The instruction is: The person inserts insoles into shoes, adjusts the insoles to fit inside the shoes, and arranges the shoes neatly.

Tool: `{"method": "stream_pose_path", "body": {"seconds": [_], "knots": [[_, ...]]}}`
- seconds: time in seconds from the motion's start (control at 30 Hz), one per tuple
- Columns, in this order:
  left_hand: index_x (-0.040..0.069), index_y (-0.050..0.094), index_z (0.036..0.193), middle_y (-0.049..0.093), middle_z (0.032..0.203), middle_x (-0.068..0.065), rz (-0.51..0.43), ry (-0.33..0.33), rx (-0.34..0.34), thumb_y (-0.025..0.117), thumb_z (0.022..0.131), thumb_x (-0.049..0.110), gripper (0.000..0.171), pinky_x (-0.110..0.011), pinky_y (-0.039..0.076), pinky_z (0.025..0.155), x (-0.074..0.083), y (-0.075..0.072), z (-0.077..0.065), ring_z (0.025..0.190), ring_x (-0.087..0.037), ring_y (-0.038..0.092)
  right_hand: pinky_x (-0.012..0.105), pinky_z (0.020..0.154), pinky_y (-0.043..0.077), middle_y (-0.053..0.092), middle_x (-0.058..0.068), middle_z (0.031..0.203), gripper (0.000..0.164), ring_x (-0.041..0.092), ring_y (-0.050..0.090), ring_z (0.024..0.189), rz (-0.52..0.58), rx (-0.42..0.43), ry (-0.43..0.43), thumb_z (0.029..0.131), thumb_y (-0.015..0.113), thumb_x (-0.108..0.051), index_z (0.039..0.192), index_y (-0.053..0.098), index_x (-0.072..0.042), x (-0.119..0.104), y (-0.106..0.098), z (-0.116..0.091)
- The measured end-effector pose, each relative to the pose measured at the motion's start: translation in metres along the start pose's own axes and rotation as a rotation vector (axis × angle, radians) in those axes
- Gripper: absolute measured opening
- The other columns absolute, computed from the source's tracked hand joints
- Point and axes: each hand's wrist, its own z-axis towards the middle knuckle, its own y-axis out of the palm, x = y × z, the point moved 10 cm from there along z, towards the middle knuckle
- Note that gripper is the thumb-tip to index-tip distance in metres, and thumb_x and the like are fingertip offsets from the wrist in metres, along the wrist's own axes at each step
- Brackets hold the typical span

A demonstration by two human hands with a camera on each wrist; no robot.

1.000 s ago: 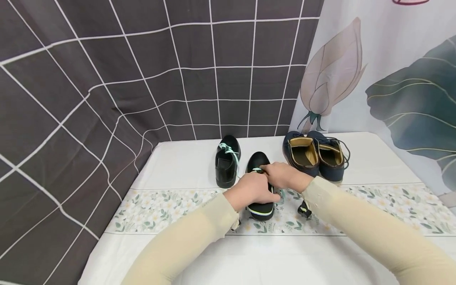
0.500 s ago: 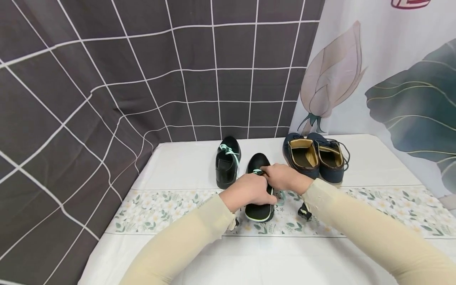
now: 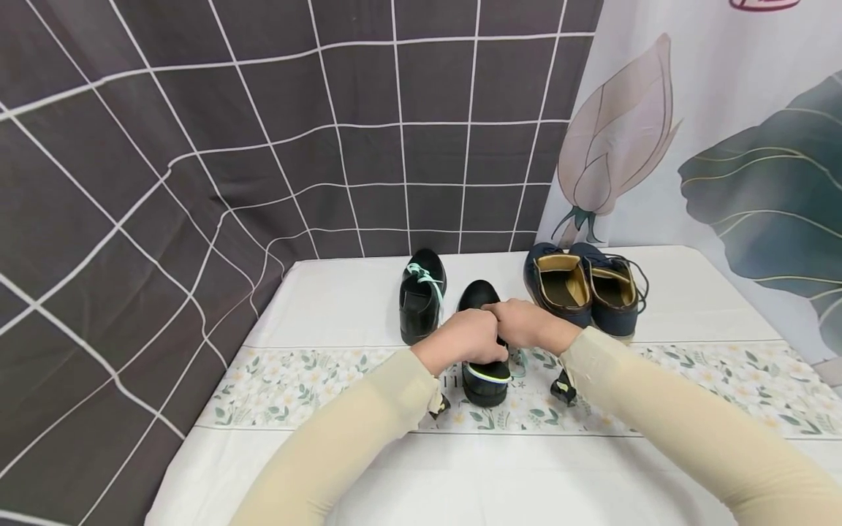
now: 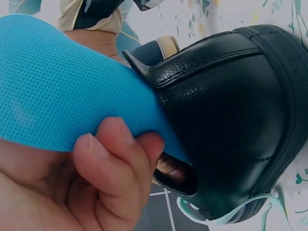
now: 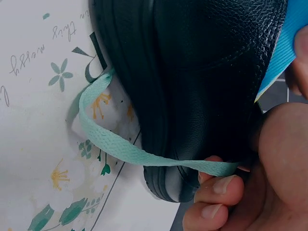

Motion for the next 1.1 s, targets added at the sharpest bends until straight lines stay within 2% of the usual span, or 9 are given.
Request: {"method": "stream_pose_path", "body": {"seconds": [0.1,0.23,0.4,0.57,0.63,0.77,0.87,1.0,1.1], "knots": [[0.015,0.072,0.080,0.073,0.091,0.001,-0.001,-0.015,0.036,0.068,0.089,0.034,0.021,-0.029,0.053,0.075,0.000,0.000,0.003,0.082,-0.016,0.064,0.048,0.079,0.056,0.072,0.013,0.109,0.034,0.034,0.069,0.094,0.003,0.014,-0.038,0.104,0.047,-0.021,0.131,0.063,-0.009,-0.002,-0.002,-0.001],[0.015,0.073,0.082,0.073,0.095,0.000,0.005,-0.036,0.072,0.069,0.088,0.033,0.020,-0.028,0.053,0.074,0.001,-0.001,0.006,0.081,-0.016,0.063,0.047,0.079,0.056,0.072,0.012,0.110,0.033,0.034,0.069,0.093,-0.010,0.033,-0.087,0.103,0.052,-0.022,0.131,0.063,-0.008,-0.004,-0.003,-0.001],[0.015,0.074,0.079,0.073,0.091,0.001,0.008,-0.056,0.107,0.069,0.088,0.031,0.019,-0.028,0.052,0.068,0.000,-0.002,0.009,0.075,-0.016,0.062,0.048,0.081,0.055,0.071,0.013,0.113,0.036,0.035,0.069,0.096,0.007,0.038,-0.081,0.104,0.049,-0.023,0.133,0.062,-0.006,-0.001,-0.003,-0.001],[0.014,0.074,0.078,0.072,0.084,0.000,0.017,-0.086,0.176,0.070,0.087,0.029,0.017,-0.029,0.053,0.065,-0.005,-0.001,0.014,0.070,-0.015,0.062,0.045,0.079,0.054,0.071,0.014,0.114,0.038,0.031,0.068,0.093,0.042,0.032,-0.071,0.104,0.043,-0.020,0.135,0.061,-0.005,0.002,-0.003,-0.002],[0.015,0.072,0.074,0.070,0.077,0.001,0.025,-0.093,0.213,0.069,0.087,0.028,0.018,-0.029,0.052,0.060,-0.006,-0.001,0.015,0.065,-0.015,0.061,0.043,0.076,0.052,0.071,0.014,0.111,0.036,0.028,0.067,0.089,0.054,0.028,-0.072,0.104,0.043,-0.018,0.132,0.062,-0.005,0.002,-0.003,-0.002],[0.017,0.068,0.068,0.064,0.066,0.002,0.042,-0.095,0.264,0.068,0.087,0.025,0.021,-0.029,0.047,0.049,-0.006,0.000,0.014,0.057,-0.015,0.058,0.043,0.078,0.053,0.071,0.014,0.112,0.037,0.027,0.068,0.090,0.060,0.011,-0.062,0.104,0.043,-0.019,0.134,0.061,-0.006,0.004,-0.002,0.000],[0.018,0.069,0.070,0.063,0.063,0.002,0.049,-0.112,0.265,0.068,0.088,0.030,0.022,-0.029,0.046,0.046,-0.008,0.001,0.013,0.056,-0.015,0.059,0.043,0.078,0.053,0.072,0.009,0.107,0.037,0.024,0.067,0.088,0.070,-0.012,-0.048,0.106,0.042,-0.024,0.134,0.061,-0.009,0.004,-0.001,0.001],[0.020,0.070,0.075,0.065,0.068,0.002,0.058,-0.153,0.214,0.064,0.090,0.042,0.027,-0.031,0.047,0.047,-0.013,0.006,0.011,0.060,-0.016,0.061,0.037,0.071,0.047,0.067,0.000,0.086,0.036,0.016,0.062,0.075,0.099,-0.061,-0.013,0.108,0.038,-0.026,0.131,0.062,-0.012,0.005,0.003,0.003],[0.021,0.070,0.078,0.066,0.074,0.001,0.056,-0.160,0.169,0.060,0.092,0.048,0.032,-0.032,0.047,0.048,-0.014,0.009,0.008,0.063,-0.015,0.061,0.037,0.073,0.049,0.067,0.000,0.087,0.039,0.016,0.063,0.077,0.094,-0.085,0.009,0.108,0.037,-0.024,0.137,0.058,-0.008,0.007,0.005,0.002]]}}
